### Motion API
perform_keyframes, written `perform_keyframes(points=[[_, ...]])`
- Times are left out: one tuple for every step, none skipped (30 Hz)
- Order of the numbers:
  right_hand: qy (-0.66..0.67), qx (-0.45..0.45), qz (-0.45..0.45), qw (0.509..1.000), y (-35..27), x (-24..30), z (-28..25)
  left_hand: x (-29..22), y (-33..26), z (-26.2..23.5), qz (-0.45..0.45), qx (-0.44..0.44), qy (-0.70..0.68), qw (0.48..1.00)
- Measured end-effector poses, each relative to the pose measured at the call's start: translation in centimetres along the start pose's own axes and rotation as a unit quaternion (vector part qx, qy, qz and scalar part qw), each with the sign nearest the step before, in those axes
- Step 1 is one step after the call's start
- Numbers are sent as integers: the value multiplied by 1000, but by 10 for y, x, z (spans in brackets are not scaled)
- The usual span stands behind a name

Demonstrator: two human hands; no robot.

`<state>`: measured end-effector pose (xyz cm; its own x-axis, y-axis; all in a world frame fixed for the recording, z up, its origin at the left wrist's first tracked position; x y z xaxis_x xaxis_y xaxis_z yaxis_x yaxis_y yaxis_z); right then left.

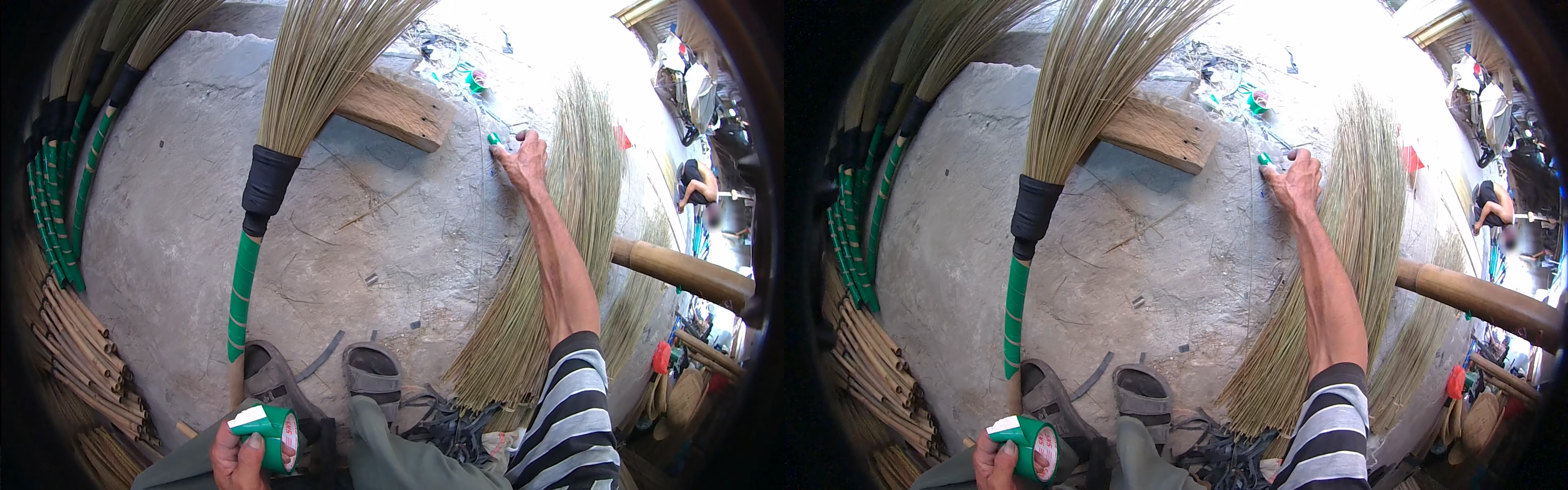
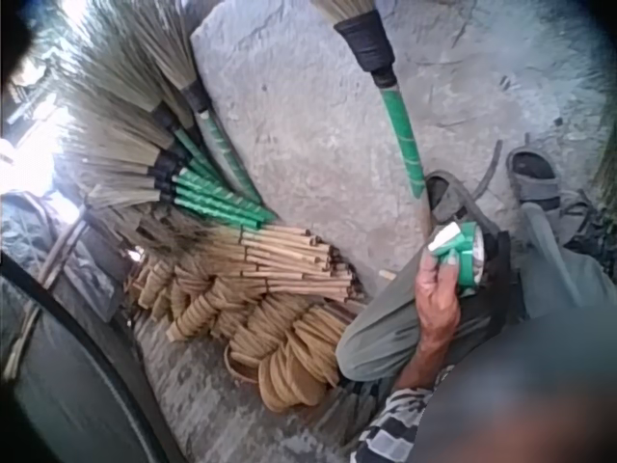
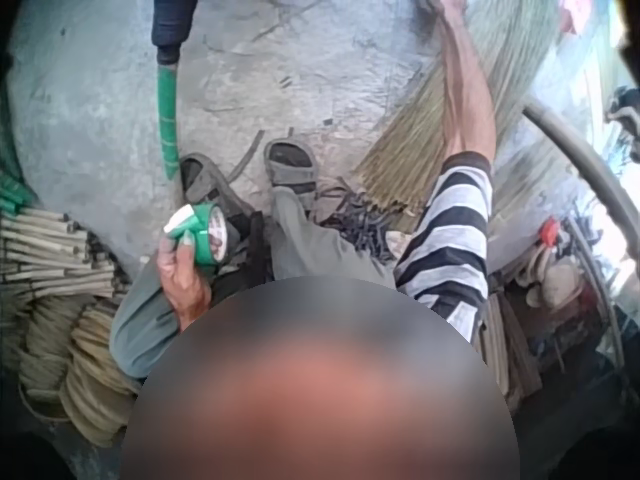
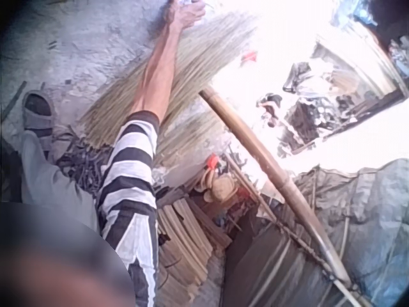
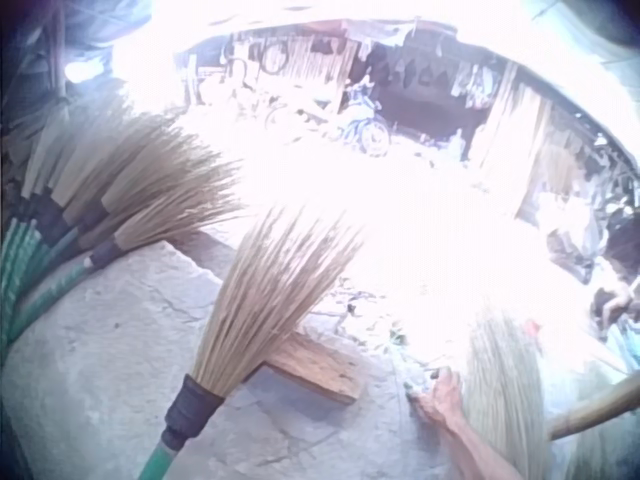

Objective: The person sits on the floor and wraps green tape around a broom handle. They pull tape from a roll, wrap it around the handle, and use scissors to cut the tape. The finished broom is then placed with other completed brooms.

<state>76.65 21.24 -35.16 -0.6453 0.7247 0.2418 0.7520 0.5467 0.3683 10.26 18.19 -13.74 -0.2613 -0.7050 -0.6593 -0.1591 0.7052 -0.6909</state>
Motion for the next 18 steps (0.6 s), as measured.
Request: perform_keyframes(points=[[-5,-3,-1,1000,0,1,-2,1,0,-1,-1,0,-4,1000],[29,15,4,999,-2,3,0,1,0,-1,-3,-2,-9,1000],[65,42,14,997,-4,3,3,2,0,-3,-2,-1,-4,1000],[89,67,35,993,-6,2,6,3,1,-4,-1,-2,0,1000],[137,61,53,987,-7,2,4,5,1,-6,1,-3,5,1000],[174,52,84,980,-8,-2,2,6,2,-8,1,-4,5,1000],[208,51,121,969,-9,-7,2,8,3,-10,1,-5,6,1000],[227,39,114,966,-8,-6,-1,9,3,-11,1,-4,6,1000],[245,34,113,962,-8,-5,-3,10,3,-13,4,-5,8,1000],[261,21,118,958,-6,-6,-6,11,2,-13,7,-4,10,1000],[297,11,124,947,-6,-6,-8,11,1,-14,10,-3,11,1000],[305,14,115,945,-5,-3,-8,12,0,-14,9,1,8,1000],[312,9,112,943,-5,-2,-10,12,-1,-13,8,5,4,1000],[323,10,107,940,-5,0,-11,12,-2,-13,6,9,1,1000],[295,-6,74,953,-3,4,-16,12,-4,-12,11,14,6,1000],[270,-16,37,962,-2,9,-21,11,-5,-12,15,19,10,1000],[234,-24,25,972,-2,10,-25,11,-6,-12,19,24,14,999],[240,-23,9,970,-1,13,-29,11,-7,-12,17,25,13,999]])
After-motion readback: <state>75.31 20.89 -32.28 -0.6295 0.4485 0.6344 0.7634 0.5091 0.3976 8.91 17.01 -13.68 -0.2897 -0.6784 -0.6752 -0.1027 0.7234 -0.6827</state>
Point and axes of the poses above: each hand's wrist, its own y-axis towards the middle knuckle, its own z-axis out of the palm, x = y × z, the point moved 9 cm from there along y, towards the middle knuckle, and after that the axes turned 14 degrees about -x, right-handed, at the moved point
